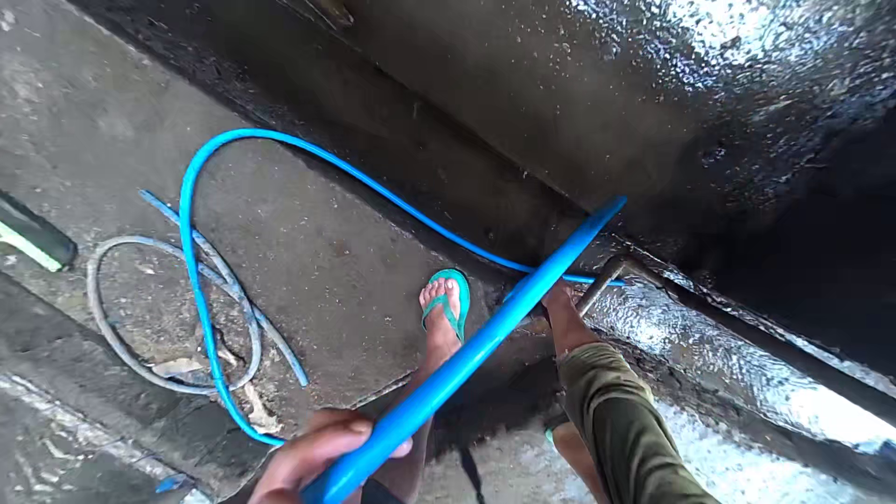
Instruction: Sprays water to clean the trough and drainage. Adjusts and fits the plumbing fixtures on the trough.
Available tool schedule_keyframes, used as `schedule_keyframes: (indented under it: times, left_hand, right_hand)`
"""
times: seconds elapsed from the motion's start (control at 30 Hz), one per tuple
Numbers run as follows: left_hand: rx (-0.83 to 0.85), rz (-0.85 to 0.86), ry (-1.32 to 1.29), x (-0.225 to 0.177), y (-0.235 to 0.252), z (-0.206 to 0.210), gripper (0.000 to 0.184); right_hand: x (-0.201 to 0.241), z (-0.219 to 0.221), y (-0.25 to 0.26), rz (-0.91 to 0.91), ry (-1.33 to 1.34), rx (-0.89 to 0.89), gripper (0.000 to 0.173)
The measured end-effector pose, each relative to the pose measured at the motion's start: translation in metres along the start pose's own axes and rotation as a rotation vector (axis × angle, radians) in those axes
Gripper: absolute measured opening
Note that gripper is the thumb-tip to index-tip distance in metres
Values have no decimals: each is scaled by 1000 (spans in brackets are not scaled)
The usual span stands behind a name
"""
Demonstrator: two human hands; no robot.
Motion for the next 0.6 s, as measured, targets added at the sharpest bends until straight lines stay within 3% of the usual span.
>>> schedule_keyframes:
  times: [0.13,0.3,0.5,0.6]
  left_hand:
    - [88,45,-6,4,-9,9,42]
    - [130,189,62,12,-19,40,34]
    - [-23,340,42,5,-38,76,31]
    - [-108,371,107,-21,-60,102,32]
  right_hand:
    - [22,13,-31,-16,208,45,33]
    - [44,41,-96,-52,474,330,18]
    - [68,17,-234,-125,534,505,22]
    - [154,-30,-368,-191,329,460,13]
Point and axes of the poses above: each hand's wrist, its own y-axis towards the middle knuckle, its own z-axis out of the palm, x = y × z, the point moved 6 cm from there along y, towards the middle knuckle, and after that the axes turned 15 degrees about -z, right-handed, at the moved point
